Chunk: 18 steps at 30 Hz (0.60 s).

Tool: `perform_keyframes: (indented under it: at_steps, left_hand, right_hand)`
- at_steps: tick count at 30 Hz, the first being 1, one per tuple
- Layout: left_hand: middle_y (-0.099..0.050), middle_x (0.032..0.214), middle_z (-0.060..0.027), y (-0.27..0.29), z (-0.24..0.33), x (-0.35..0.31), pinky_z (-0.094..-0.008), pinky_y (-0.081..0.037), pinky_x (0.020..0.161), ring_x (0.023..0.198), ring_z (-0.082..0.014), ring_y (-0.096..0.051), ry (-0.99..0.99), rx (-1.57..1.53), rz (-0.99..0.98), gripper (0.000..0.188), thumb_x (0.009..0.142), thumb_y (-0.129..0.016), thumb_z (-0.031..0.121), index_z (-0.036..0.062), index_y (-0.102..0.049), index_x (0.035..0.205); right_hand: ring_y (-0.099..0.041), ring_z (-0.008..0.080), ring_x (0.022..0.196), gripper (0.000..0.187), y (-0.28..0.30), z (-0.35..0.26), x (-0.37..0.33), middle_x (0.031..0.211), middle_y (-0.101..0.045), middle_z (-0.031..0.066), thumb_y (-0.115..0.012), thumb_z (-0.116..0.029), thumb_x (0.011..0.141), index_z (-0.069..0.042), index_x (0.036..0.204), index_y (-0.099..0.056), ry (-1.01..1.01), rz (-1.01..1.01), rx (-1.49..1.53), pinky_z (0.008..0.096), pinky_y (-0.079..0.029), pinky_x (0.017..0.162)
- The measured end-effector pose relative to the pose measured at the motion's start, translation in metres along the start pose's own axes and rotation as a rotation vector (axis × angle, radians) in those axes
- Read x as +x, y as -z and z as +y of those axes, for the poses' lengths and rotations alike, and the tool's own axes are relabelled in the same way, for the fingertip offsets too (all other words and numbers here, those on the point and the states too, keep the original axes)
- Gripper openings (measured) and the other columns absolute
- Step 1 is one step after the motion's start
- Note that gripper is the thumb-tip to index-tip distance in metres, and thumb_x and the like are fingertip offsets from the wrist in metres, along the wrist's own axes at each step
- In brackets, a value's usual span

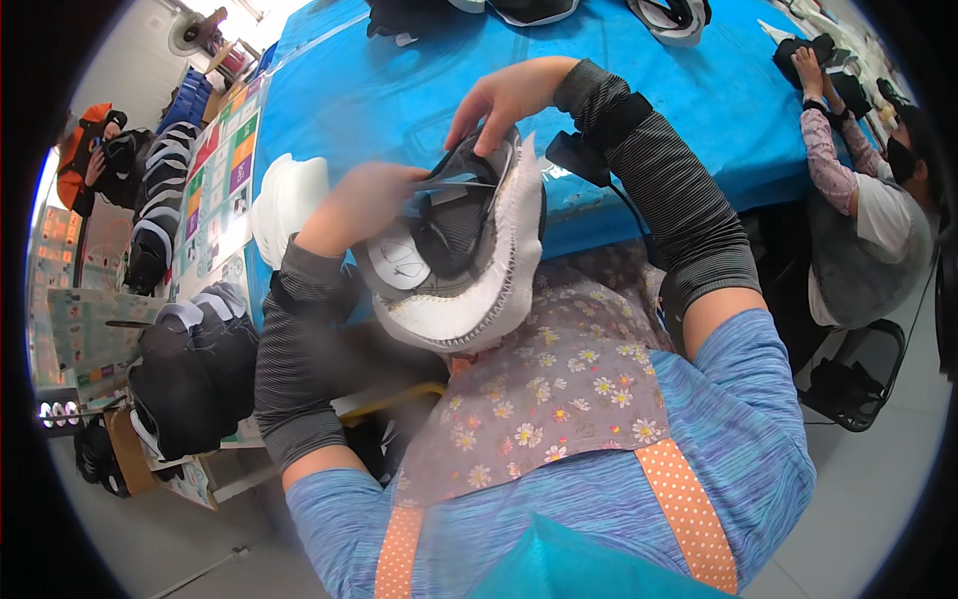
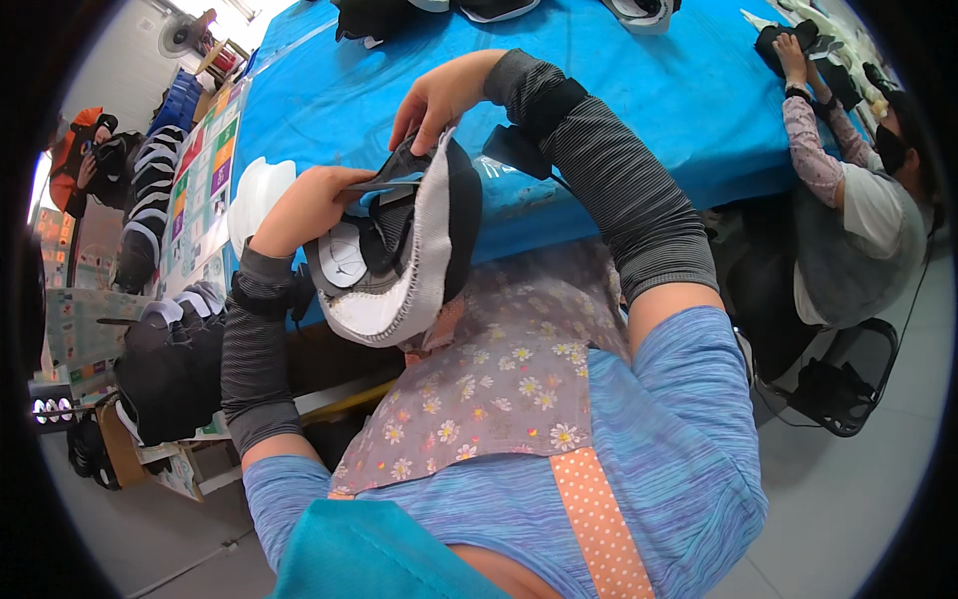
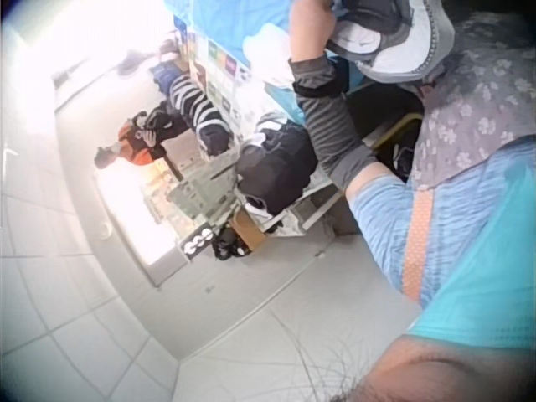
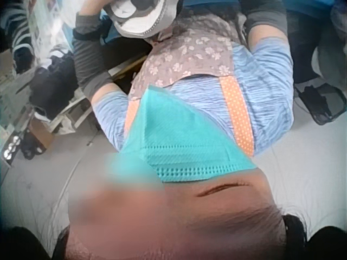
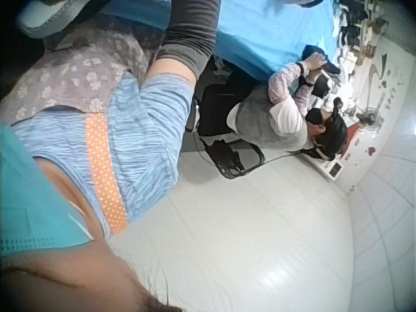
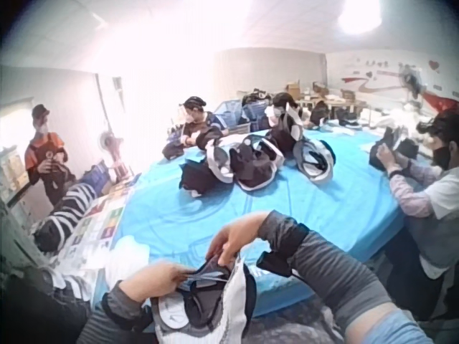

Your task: The person picks up a black shoe upper and manually inserts a white lining or padding into the interior, smoothing it against the inner wall with their hands and pressing the edges together.

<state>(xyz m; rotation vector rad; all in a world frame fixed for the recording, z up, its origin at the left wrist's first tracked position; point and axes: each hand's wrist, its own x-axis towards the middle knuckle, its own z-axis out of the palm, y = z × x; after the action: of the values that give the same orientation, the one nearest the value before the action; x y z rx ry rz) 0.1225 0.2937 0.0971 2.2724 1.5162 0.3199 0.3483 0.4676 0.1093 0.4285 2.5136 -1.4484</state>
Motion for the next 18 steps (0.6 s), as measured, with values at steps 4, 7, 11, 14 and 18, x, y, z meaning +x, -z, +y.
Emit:
perform_keyframes:
  at_steps: [4,7,11,14,18]
  left_hand:
    - [-0.067,0.102,-0.0274,0.010,0.018,-0.004,-0.0443,-0.051,0.081,0.093,-0.0446,-0.064,0.048,0.008,0.012,0.041,0.084,-0.058,-0.006,0.0038,-0.068,0.123]
    - [-0.068,0.101,-0.0281,0.008,0.022,-0.007,-0.0443,-0.052,0.082,0.094,-0.0451,-0.065,0.041,0.053,0.044,0.040,0.083,-0.058,-0.006,0.0014,-0.068,0.121]
    - [-0.068,0.102,-0.0284,0.001,0.011,-0.008,-0.0435,-0.052,0.082,0.095,-0.0454,-0.065,0.149,0.049,0.110,0.036,0.084,-0.058,-0.006,-0.0006,-0.068,0.118]
    - [-0.069,0.101,-0.0274,-0.006,0.005,-0.011,-0.0419,-0.052,0.082,0.093,-0.0431,-0.067,0.164,0.023,0.162,0.035,0.086,-0.059,-0.004,0.0001,-0.067,0.120]
    - [-0.070,0.101,-0.0251,-0.008,0.001,-0.015,-0.0400,-0.053,0.082,0.092,-0.0397,-0.069,0.218,-0.112,0.192,0.035,0.088,-0.061,-0.001,0.0015,-0.066,0.123]
  right_hand:
    - [-0.066,0.0224,0.104,0.058,-0.014,-0.015,-0.007,0.118,-0.071,0.0110,-0.084,-0.032,0.080,-0.011,0.132,-0.066,0.009,0.110,-0.202,0.0346,-0.051,0.096]
    - [-0.068,0.0251,0.099,0.061,-0.024,-0.030,-0.008,0.117,-0.071,0.0142,-0.086,-0.032,0.079,-0.011,0.131,-0.063,-0.016,0.133,-0.316,0.0359,-0.055,0.089]
    - [-0.070,0.0254,0.093,0.059,-0.033,-0.039,-0.007,0.115,-0.071,0.0162,-0.086,-0.029,0.079,-0.009,0.129,-0.061,-0.029,0.160,-0.383,0.0363,-0.057,0.082]
    - [-0.069,0.0246,0.092,0.055,-0.036,-0.032,-0.006,0.114,-0.071,0.0156,-0.084,-0.029,0.081,-0.009,0.127,-0.061,-0.019,0.181,-0.350,0.0360,-0.056,0.081]
    - [-0.067,0.0219,0.087,0.048,-0.041,-0.020,-0.004,0.099,-0.071,0.0105,-0.079,-0.031,0.087,-0.008,0.124,-0.061,0.048,0.232,-0.274,0.0340,-0.053,0.079]
